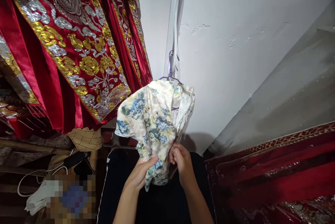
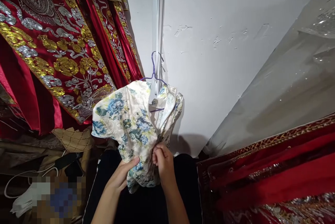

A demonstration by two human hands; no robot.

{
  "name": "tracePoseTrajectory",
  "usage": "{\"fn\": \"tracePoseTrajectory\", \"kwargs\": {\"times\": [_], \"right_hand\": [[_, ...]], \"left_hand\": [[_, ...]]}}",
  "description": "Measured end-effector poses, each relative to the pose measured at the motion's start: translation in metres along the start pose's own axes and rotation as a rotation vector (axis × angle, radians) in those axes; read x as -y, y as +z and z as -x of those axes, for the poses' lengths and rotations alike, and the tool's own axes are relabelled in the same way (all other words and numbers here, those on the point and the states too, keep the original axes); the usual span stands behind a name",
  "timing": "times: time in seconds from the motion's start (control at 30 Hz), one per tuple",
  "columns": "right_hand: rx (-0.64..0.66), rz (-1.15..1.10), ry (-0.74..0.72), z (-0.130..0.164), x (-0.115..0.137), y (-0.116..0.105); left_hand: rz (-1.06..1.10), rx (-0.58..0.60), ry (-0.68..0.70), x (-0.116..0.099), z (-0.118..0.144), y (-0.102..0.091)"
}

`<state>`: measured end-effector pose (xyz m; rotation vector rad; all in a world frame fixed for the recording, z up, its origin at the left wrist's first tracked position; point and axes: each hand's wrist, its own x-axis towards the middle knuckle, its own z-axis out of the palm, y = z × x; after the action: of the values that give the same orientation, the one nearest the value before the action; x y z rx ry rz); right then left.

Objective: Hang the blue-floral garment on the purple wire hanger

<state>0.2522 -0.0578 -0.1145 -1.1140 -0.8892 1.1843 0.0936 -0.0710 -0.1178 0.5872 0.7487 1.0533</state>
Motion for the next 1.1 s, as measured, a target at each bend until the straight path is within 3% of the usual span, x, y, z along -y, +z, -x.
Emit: {"fn": "tracePoseTrajectory", "kwargs": {"times": [0.07,0.13,0.27,0.37,0.47,0.57,0.7,0.83,1.1], "right_hand": [[-0.008,-0.096,0.036,-0.003,-0.002,-0.006],[0.004,-0.159,0.074,-0.005,-0.003,-0.011],[0.055,-0.103,0.091,-0.004,-0.001,-0.011],[0.072,-0.042,0.078,-0.001,0.002,-0.002],[0.07,-0.013,0.088,0.001,0.004,0.013],[0.083,-0.002,0.095,0.003,0.003,0.023],[0.132,0.026,0.082,0.005,0.003,0.026],[0.191,0.075,0.062,0.006,0.01,0.024],[0.185,0.155,0.045,0.009,0.026,0.019]], "left_hand": [[0.027,-0.087,0.067,0.006,-0.005,0.0],[0.009,-0.254,0.197,0.012,-0.014,-0.006],[-0.221,-0.581,0.469,0.019,-0.032,-0.033],[-0.409,-0.657,0.588,0.021,-0.037,-0.046],[-0.509,-0.632,0.605,0.026,-0.031,-0.04],[-0.581,-0.543,0.589,0.033,-0.022,-0.021],[-0.674,-0.384,0.61,0.039,-0.017,0.0],[-0.729,-0.268,0.671,0.037,-0.027,0.009],[-0.701,-0.239,0.751,0.034,-0.023,0.023]]}}
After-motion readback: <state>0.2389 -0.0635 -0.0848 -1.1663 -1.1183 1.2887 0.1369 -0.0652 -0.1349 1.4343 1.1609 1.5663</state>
